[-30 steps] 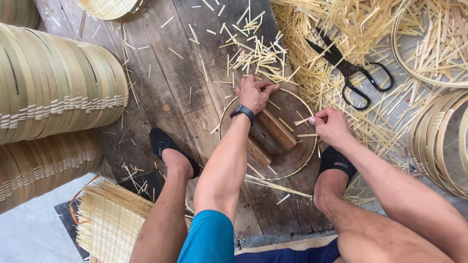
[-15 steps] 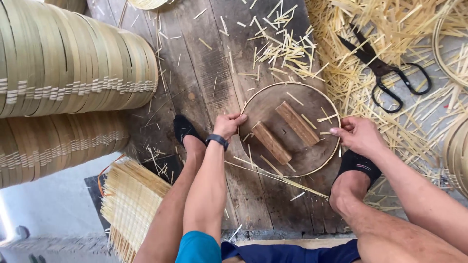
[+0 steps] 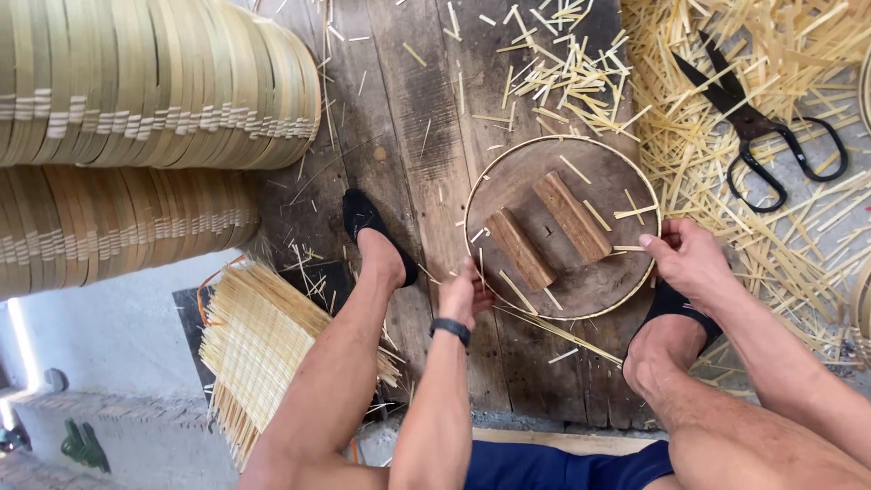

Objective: Weaving bamboo strips into a circular frame and using industrial scissors to trim the excess material to create a finished tray.

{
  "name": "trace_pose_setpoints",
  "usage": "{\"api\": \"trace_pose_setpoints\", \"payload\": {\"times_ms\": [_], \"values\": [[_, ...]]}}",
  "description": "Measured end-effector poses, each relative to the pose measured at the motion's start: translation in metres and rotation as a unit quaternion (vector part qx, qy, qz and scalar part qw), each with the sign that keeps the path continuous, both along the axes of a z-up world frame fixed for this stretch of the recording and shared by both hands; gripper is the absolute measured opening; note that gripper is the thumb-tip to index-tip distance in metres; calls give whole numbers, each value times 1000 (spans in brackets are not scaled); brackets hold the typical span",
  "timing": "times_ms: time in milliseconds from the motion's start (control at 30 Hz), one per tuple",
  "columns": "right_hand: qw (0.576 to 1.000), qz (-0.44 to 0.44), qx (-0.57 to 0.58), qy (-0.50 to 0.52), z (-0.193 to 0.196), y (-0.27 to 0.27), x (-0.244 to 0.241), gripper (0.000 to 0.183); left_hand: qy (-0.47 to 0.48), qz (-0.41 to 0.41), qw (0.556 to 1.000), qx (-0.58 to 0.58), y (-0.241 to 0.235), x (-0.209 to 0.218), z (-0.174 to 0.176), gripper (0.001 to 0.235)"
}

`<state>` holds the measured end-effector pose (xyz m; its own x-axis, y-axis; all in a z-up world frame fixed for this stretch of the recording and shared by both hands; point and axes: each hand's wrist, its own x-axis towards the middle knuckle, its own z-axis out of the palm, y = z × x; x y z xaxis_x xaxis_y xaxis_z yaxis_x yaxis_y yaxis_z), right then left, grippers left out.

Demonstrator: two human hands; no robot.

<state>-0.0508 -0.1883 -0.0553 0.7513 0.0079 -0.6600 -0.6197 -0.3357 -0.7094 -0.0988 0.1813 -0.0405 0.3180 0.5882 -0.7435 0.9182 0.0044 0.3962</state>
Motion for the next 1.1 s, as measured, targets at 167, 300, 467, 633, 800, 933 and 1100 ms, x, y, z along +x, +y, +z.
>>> {"api": "trace_pose_setpoints", "payload": {"times_ms": [167, 300, 467, 633, 800, 933, 1100], "values": [[967, -92, 224, 83, 36, -4, 6, 28, -138, 207, 918, -309, -13, -39, 0, 41], [993, -36, 95, 62, 14, 3, 7, 25, -140, 226, 913, -310, -21, -37, -31, 35], [998, -32, -29, 56, -9, 8, 1, 31, -130, 215, 948, -197, -34, -39, -49, 37], [967, -135, 204, 69, 5, 2, -3, 24, -188, 264, 837, -440, -83, -39, 14, 40], [978, -112, 149, 89, -7, 14, -3, 24, -199, 214, 866, -406, -121, -66, -33, 25], [984, -117, 116, 74, -2, 25, -13, 22, -217, 192, 899, -327, -126, -71, -28, 24], [995, -65, 65, 45, 26, 22, 2, 29, -206, 221, 910, -285, -101, -40, 12, 31]]}}
